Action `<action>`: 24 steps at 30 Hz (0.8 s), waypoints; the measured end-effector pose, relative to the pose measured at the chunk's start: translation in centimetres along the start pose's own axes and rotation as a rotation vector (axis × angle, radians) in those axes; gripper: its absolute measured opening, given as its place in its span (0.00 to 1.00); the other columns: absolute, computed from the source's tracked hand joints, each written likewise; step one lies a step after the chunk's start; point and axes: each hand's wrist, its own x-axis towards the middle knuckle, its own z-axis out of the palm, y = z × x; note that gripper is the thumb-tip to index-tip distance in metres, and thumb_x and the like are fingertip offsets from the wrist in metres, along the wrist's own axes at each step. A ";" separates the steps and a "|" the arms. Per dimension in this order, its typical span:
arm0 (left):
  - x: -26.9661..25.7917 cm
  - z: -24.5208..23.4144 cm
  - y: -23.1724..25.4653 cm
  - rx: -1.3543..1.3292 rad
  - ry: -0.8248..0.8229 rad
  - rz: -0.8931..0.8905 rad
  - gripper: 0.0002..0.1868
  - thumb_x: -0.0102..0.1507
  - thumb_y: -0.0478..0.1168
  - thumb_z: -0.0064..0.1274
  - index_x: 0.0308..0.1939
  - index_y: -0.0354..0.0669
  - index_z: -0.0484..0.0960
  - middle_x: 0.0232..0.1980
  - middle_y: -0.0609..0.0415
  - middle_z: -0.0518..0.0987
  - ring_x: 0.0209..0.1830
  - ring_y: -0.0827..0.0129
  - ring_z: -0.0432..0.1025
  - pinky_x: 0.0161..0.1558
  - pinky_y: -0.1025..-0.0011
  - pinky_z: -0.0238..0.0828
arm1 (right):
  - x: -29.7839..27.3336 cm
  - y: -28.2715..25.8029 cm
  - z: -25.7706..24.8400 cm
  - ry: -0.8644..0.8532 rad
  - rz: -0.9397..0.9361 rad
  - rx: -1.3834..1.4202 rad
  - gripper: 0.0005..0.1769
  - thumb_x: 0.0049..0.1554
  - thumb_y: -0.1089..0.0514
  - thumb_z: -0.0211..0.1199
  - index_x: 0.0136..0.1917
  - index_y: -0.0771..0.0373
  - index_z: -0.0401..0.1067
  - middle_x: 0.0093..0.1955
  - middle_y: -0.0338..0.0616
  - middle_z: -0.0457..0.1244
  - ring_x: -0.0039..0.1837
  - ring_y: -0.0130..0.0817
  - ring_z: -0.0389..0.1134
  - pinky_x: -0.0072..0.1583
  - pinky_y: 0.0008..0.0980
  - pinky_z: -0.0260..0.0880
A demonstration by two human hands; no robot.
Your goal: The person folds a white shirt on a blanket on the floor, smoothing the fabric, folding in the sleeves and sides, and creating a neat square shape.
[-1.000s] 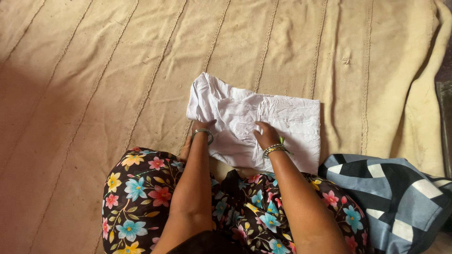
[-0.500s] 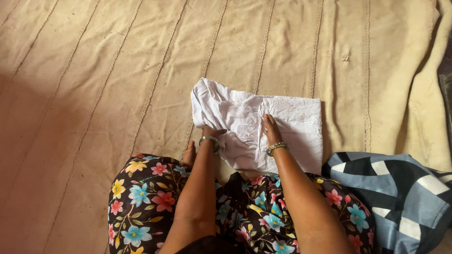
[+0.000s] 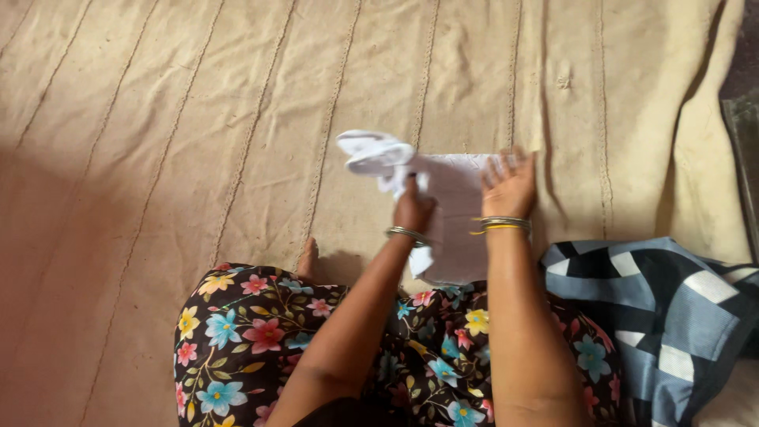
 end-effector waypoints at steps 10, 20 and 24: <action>-9.5 10.2 3.7 0.158 -0.718 0.235 0.32 0.60 0.60 0.61 0.62 0.48 0.78 0.49 0.46 0.85 0.48 0.53 0.80 0.54 0.60 0.74 | -3.4 -12.2 -2.3 -0.007 -0.323 0.201 0.43 0.55 0.29 0.62 0.76 0.50 0.61 0.80 0.41 0.55 0.78 0.42 0.59 0.74 0.45 0.64; 2.3 7.1 -8.0 -0.079 0.032 -0.307 0.44 0.47 0.59 0.77 0.52 0.32 0.74 0.51 0.34 0.78 0.50 0.48 0.73 0.51 0.56 0.73 | -3.9 -11.1 -0.2 0.052 -0.262 0.103 0.43 0.56 0.34 0.64 0.75 0.58 0.60 0.75 0.48 0.57 0.73 0.44 0.61 0.70 0.44 0.66; 3.9 6.0 -5.7 -0.221 -0.274 -0.625 0.43 0.50 0.66 0.68 0.44 0.23 0.83 0.42 0.37 0.84 0.37 0.54 0.77 0.40 0.56 0.73 | -3.9 -11.1 -0.5 0.063 -0.262 0.089 0.41 0.57 0.36 0.64 0.75 0.58 0.60 0.74 0.47 0.58 0.72 0.43 0.62 0.69 0.43 0.67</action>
